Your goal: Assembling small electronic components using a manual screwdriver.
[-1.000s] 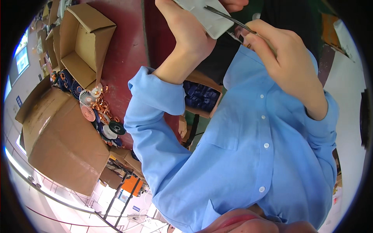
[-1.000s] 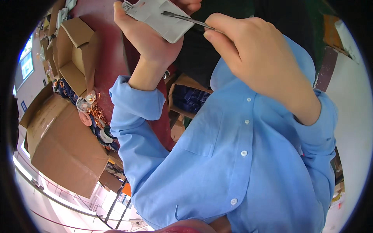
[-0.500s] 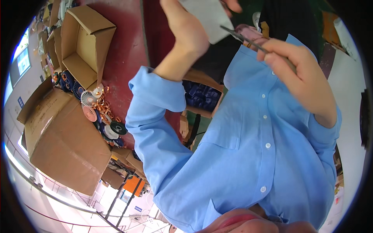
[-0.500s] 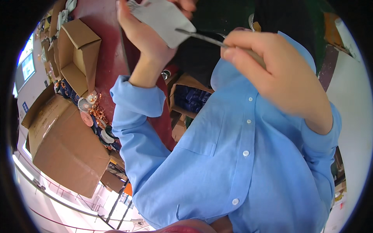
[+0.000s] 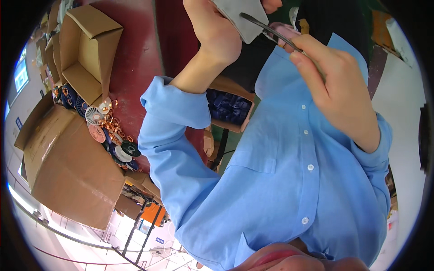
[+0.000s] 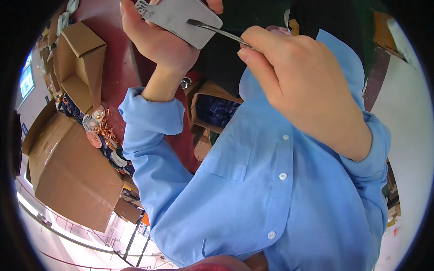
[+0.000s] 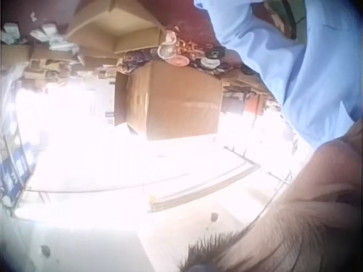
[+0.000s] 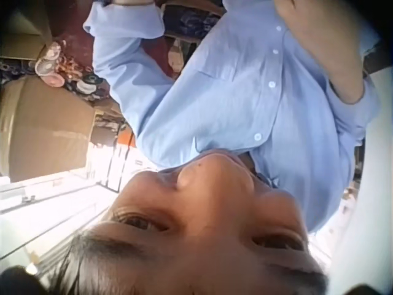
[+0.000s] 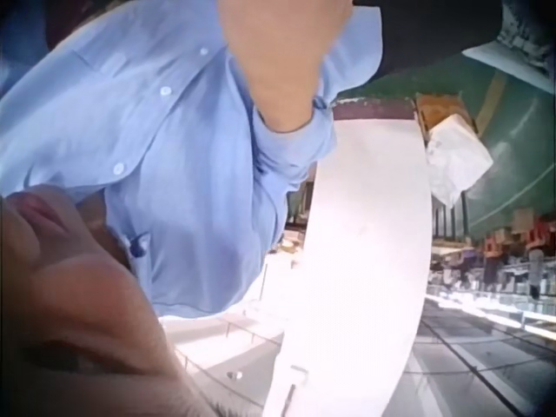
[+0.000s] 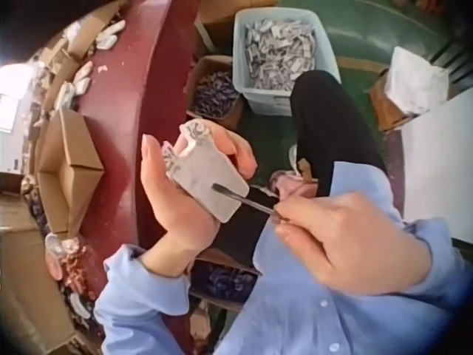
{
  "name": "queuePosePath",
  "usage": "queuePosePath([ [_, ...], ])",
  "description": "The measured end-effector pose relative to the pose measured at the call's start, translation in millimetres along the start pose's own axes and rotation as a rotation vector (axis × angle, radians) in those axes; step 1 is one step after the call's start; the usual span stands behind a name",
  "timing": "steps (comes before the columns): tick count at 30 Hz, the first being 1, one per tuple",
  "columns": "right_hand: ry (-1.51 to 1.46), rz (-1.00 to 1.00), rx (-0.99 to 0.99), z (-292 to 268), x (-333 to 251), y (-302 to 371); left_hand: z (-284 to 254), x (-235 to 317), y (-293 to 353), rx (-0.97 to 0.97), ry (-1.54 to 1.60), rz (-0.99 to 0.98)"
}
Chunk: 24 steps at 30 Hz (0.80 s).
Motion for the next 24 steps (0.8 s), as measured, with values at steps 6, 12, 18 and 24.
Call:
queuePosePath([
  [6, 0.039, 0.008, 0.038, 10, -3, 0, 2, 3, 4, 0.072, -0.097, -0.036],
  [12, 0.156, -0.025, 0.069, 17, -3, -1, 4, 2, 4, 0.129, -0.111, -0.021],
  [18, 0.112, -0.029, 0.016, 10, -3, -5, 9, 3, 5, 0.208, -0.259, -0.005],
  [24, 0.220, -0.080, 0.067, 16, -4, -5, 14, 5, 6, 0.212, -0.092, 0.037],
])
Point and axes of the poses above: each hand's wrist, its own y-axis away from the middle knuckle, its own z-axis out of the palm, x = y × z, the point moved 1 cm from there along -y, towards the middle knuckle, and after that the axes turned 8 degrees about y, right-handed, at the moved point
